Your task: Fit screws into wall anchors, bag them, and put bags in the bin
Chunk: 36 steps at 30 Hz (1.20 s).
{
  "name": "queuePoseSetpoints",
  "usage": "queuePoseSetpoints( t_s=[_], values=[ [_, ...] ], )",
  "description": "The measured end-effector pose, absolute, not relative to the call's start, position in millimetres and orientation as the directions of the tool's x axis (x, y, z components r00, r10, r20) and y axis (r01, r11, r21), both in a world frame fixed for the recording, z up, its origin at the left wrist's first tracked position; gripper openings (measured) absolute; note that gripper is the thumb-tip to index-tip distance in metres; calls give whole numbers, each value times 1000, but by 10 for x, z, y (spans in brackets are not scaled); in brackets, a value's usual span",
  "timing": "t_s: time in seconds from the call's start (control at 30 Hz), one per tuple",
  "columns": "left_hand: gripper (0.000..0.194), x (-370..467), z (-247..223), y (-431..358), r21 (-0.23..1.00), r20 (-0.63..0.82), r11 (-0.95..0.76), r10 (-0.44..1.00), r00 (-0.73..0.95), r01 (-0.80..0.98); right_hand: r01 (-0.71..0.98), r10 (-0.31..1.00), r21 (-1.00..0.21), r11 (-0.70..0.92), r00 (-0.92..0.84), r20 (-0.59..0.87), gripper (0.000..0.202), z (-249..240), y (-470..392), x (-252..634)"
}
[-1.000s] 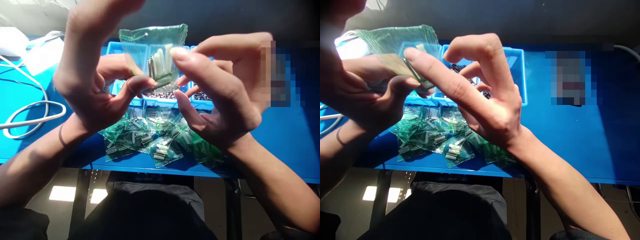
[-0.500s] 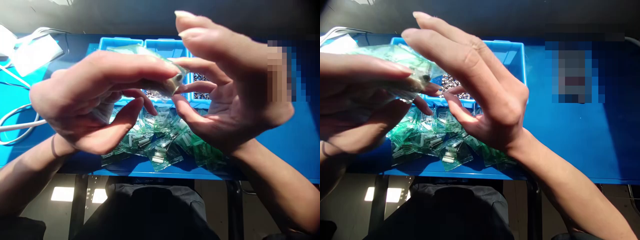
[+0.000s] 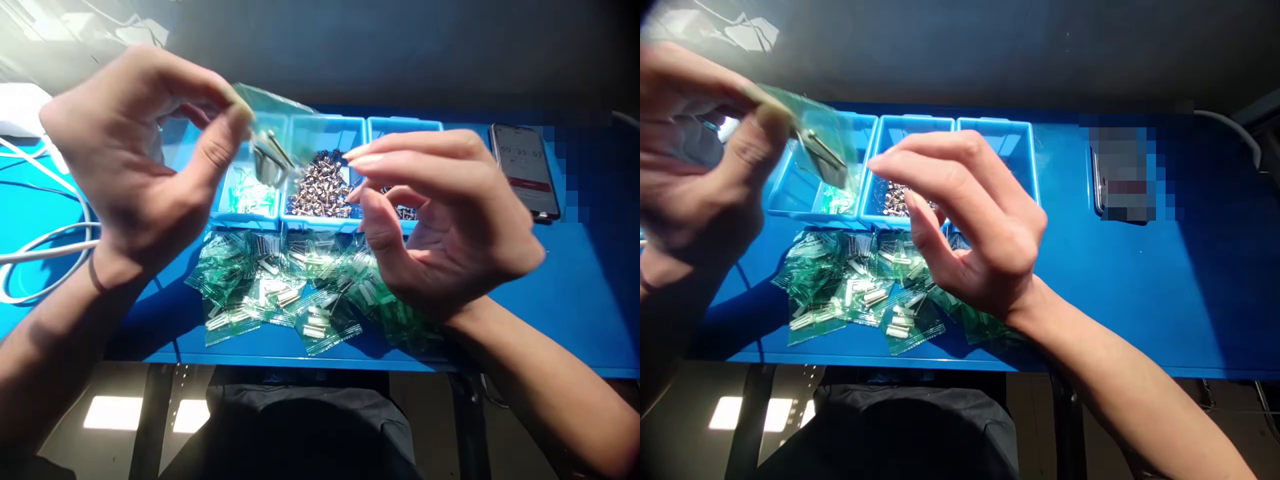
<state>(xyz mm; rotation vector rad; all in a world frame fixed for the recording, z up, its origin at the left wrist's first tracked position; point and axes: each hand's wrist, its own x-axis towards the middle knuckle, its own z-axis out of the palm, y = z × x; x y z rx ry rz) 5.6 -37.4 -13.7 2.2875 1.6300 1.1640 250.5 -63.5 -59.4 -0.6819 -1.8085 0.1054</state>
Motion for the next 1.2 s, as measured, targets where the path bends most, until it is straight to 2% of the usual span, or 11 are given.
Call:
queuePoseSetpoints(
  t_s=[0.07,0.17,0.3,0.37,0.47,0.57,0.77,0.9,0.97,1.07,1.2],
  values=[
    [45,-40,-207,-224,490,572,-428,815,90,759,450,445,-318,834,-211,870,29,-627,-608,2496],
    [32,-123,-320,-53,502,546,-376,836,51,779,450,407,-265,853,-256,877,28,-633,-584,2508],
    [42,-106,-378,-13,465,455,-321,886,88,825,452,367,-196,870,-331,869,28,-588,-608,2535],
    [46,-89,-364,-46,384,415,-310,899,137,870,477,370,-165,863,-376,850,27,-560,-639,2537],
    [49,-89,-346,-105,159,406,-338,879,250,928,502,368,-130,855,-410,835,24,-531,-698,2525],
    [65,-97,-366,-160,9,379,-355,866,326,935,498,412,-160,852,-451,791,16,-515,-748,2521],
    [71,-27,-364,-261,-131,278,-313,899,338,941,380,380,-154,912,-640,668,7,-461,-791,2518],
    [88,7,-347,-265,-147,123,-348,922,366,926,479,567,-310,821,-622,541,16,-417,-856,2481],
    [92,10,-358,-262,-156,84,-375,916,391,914,524,615,-329,786,-609,501,19,-401,-888,2471],
    [87,14,-385,-271,-178,99,-421,892,442,890,557,628,-302,773,-609,484,21,-382,-921,2466],
    [68,12,-402,-307,-197,205,-448,851,484,872,561,629,-301,772,-602,492,21,-372,-935,2462]
  ],
)
